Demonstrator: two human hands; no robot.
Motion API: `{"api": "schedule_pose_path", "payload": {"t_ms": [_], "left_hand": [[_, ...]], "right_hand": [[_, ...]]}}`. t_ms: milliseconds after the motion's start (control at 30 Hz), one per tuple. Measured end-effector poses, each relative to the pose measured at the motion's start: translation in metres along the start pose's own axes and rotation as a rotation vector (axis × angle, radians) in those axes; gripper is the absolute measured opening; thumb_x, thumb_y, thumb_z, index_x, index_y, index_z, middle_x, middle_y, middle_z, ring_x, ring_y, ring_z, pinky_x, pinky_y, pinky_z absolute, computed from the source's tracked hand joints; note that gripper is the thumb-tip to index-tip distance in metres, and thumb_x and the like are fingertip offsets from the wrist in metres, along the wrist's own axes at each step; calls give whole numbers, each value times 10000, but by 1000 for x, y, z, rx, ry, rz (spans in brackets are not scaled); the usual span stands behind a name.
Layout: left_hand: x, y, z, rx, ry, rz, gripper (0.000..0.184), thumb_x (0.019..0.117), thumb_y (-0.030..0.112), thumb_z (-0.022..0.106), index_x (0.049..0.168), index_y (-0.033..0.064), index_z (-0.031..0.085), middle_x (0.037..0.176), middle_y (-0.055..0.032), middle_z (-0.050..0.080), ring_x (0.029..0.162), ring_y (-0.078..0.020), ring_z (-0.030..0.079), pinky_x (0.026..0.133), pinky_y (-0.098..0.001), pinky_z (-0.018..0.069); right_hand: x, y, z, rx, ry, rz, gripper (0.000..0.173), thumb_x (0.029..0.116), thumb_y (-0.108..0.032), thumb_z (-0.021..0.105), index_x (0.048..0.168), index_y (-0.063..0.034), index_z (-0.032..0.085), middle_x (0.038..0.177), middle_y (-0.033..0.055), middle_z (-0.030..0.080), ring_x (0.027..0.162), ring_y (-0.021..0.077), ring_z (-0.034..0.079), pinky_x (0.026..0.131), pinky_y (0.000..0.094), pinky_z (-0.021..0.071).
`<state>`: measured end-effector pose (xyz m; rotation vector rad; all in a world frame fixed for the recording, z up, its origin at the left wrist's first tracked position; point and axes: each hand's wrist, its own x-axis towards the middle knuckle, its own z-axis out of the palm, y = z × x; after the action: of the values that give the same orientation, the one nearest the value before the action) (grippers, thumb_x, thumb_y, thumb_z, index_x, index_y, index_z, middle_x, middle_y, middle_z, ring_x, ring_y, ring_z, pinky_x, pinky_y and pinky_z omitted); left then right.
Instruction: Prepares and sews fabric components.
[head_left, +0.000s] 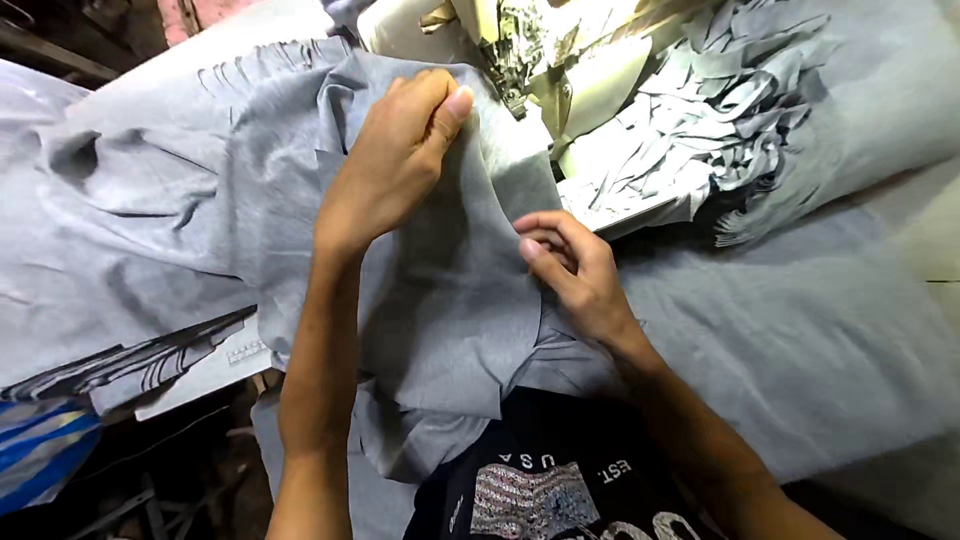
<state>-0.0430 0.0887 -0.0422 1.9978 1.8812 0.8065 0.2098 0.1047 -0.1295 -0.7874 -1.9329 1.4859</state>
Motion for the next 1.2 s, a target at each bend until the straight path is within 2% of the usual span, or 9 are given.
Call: {"api": "schedule_pose_path", "payload": {"t_ms": [100, 167, 300, 567, 767, 867, 933, 1067, 1200], "left_hand": [[-7, -1, -3, -5, -11, 18, 289, 1085, 266, 471, 1105, 45, 655, 965, -60, 637, 918, -120, 598, 850, -303, 485], [-8, 0, 1, -26, 28, 27, 238, 1073, 229, 511, 1096, 42, 655, 954, -51, 644, 875, -79, 608, 804, -247, 502], [1, 8, 14, -75, 125, 52, 204, 1068, 190, 519, 1074, 35, 651, 971, -47, 640, 876, -49, 604, 795, -202, 495], [25, 25, 50, 87, 268, 29, 166, 1028, 168, 585, 1124, 75, 683, 993, -69, 673, 963, -194, 639, 839, -339, 513], [20, 29, 58, 288, 379, -19, 215, 961, 254, 711, 1119, 110, 684, 980, -50, 705, 911, -221, 635, 759, -357, 479], [11, 31, 56, 339, 343, 27, 180, 999, 262, 666, 1100, 116, 694, 1018, -90, 656, 961, -274, 608, 800, -404, 470], [4, 30, 56, 316, 304, 84, 187, 1023, 212, 626, 1145, 111, 726, 1125, -109, 676, 1076, -285, 623, 912, -434, 479], [-13, 26, 54, 229, 198, 115, 256, 1031, 163, 582, 1243, 89, 703, 1355, -122, 638, 1343, -300, 545, 1142, -511, 396], [-17, 16, 57, 217, 160, 91, 358, 1060, 235, 520, 1382, 146, 649, 1480, -133, 557, 1457, -334, 427, 1209, -548, 302]], "right_hand": [[22, -16, 6, -9, 30, -45, 289, 1016, -280, 644, 1243, -103, 646, 812, -38, 680, 548, 50, 541, 449, 205, 434], [29, -22, 9, -13, 47, -60, 257, 991, -247, 691, 1206, -111, 653, 750, -38, 662, 518, 55, 529, 421, 197, 409], [28, -24, 8, -3, 100, -107, 138, 962, -161, 720, 1070, -85, 678, 791, -19, 659, 545, 46, 549, 443, 185, 442], [20, -10, -2, -66, 288, -89, 154, 960, -159, 721, 1080, -85, 659, 769, -39, 643, 577, 24, 562, 471, 167, 450], [21, -3, 4, -138, 326, -56, 165, 959, -168, 722, 1089, -86, 662, 717, -60, 613, 529, 7, 501, 450, 164, 403], [21, -1, 6, -221, 363, -71, 173, 965, -203, 717, 1086, -84, 679, 782, -43, 635, 590, 5, 539, 500, 161, 440], [22, 0, 6, -320, 409, -117, 169, 961, -219, 715, 1059, -82, 704, 854, -19, 650, 684, 30, 559, 572, 185, 448], [28, -1, 5, -477, 459, -205, 166, 942, -245, 719, 1016, -99, 746, 1143, 75, 655, 1060, 200, 581, 886, 351, 466], [36, 0, 6, -426, 435, -201, 201, 949, -272, 730, 1006, -81, 754, 1142, 75, 677, 1069, 198, 588, 903, 346, 471]]}}
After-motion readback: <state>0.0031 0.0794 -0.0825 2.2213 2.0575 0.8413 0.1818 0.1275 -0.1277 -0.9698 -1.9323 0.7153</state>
